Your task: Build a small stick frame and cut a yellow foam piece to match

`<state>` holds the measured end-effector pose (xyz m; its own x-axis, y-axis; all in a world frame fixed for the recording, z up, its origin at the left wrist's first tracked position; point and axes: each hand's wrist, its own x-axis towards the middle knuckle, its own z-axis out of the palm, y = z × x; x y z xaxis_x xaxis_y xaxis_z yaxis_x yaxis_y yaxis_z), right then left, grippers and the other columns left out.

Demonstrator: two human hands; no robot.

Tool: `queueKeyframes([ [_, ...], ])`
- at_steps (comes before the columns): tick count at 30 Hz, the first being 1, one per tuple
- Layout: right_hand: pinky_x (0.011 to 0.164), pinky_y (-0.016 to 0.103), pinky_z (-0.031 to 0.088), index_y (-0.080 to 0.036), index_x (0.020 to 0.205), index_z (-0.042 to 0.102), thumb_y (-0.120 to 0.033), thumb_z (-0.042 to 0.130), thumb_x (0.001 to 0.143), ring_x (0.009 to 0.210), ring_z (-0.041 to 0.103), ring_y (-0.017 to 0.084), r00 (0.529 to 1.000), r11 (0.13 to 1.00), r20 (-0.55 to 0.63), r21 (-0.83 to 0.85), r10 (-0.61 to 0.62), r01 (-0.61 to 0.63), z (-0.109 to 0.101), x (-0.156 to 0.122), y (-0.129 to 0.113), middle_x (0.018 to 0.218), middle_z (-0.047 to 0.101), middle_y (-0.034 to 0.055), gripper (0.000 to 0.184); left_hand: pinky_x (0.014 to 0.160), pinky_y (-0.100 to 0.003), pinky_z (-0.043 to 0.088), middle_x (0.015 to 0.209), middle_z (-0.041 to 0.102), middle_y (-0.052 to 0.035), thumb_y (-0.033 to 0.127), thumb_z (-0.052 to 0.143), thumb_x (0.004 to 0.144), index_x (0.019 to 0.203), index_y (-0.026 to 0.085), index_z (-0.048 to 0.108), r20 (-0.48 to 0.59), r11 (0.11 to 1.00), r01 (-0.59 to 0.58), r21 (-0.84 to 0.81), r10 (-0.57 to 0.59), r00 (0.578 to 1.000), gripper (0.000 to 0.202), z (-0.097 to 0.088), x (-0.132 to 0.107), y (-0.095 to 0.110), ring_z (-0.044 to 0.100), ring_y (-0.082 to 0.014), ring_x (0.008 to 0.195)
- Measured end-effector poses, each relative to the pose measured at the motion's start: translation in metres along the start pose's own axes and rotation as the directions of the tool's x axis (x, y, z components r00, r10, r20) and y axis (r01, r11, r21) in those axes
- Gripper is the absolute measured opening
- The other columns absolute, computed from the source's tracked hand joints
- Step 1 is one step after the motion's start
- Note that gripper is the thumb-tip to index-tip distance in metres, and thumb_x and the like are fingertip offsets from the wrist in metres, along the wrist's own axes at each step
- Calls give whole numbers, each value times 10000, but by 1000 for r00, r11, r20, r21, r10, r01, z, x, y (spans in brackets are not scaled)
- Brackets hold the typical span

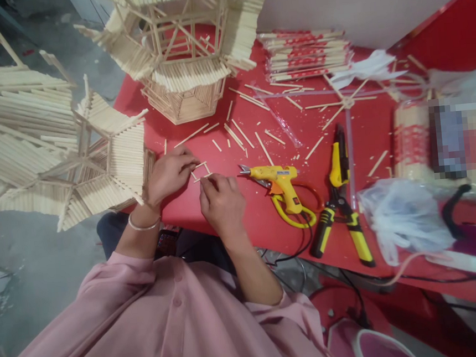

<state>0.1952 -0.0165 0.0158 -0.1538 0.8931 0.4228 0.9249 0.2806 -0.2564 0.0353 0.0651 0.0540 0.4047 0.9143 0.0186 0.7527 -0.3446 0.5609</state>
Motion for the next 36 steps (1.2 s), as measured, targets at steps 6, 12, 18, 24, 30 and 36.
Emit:
queueKeyframes([
  [6, 755, 334, 426, -229, 1152, 731, -282, 535, 968, 924, 536, 215, 999, 1000, 30, 9, 10, -10, -2, 1, -1, 1085, 706, 86, 273, 809, -311, 490, 1031, 689, -52, 224, 468, 955, 997, 220, 758, -6, 1000, -20, 14, 21, 1000, 293, 1, -1, 0, 650, -190, 947],
  [12, 742, 334, 422, -237, 1132, 737, -284, 522, 968, 910, 542, 214, 999, 1000, 32, 7, 17, -17, -2, 1, -1, 1068, 704, 86, 274, 814, -318, 491, 1066, 675, -43, 277, 552, 918, 992, 224, 754, 19, 999, -24, 38, 24, 1000, 222, -1, -2, 0, 642, -199, 970],
  [18, 762, 337, 418, -234, 1149, 725, -275, 527, 968, 948, 531, 217, 999, 999, 38, 25, 25, -26, 0, 0, 0, 1084, 696, 89, 271, 815, -322, 491, 1068, 663, -56, 268, 571, 899, 1001, 208, 752, 39, 999, -20, 50, 18, 999, 215, -2, -2, 2, 639, -211, 979],
  [24, 762, 334, 425, -228, 1131, 732, -279, 537, 966, 924, 541, 214, 1000, 1000, 15, 12, 8, -8, -1, 1, 0, 1075, 704, 87, 260, 823, -327, 498, 1079, 664, -49, 264, 555, 904, 1014, 219, 748, 33, 998, -18, 52, 16, 999, 227, 0, -2, 1, 642, -211, 985],
  [30, 758, 334, 425, -230, 1127, 733, -276, 540, 965, 927, 538, 216, 1000, 1000, 18, 13, 12, -13, -1, 0, -1, 1070, 705, 82, 256, 865, -322, 501, 1231, 635, -55, 248, 550, 908, 1060, 236, 744, -39, 997, -83, 7, 83, 996, 247, 4, -3, -1, 644, -201, 1034],
  [36, 762, 334, 426, -233, 1139, 731, -282, 547, 963, 926, 535, 220, 1000, 1000, 16, 0, 8, -8, 0, 0, 0, 1077, 703, 82, 260, 883, -335, 503, 1289, 624, -61, 205, 495, 924, 992, 233, 771, 25, 990, -140, 5, 140, 990, 285, 4, -3, 2, 654, -197, 1040],
])
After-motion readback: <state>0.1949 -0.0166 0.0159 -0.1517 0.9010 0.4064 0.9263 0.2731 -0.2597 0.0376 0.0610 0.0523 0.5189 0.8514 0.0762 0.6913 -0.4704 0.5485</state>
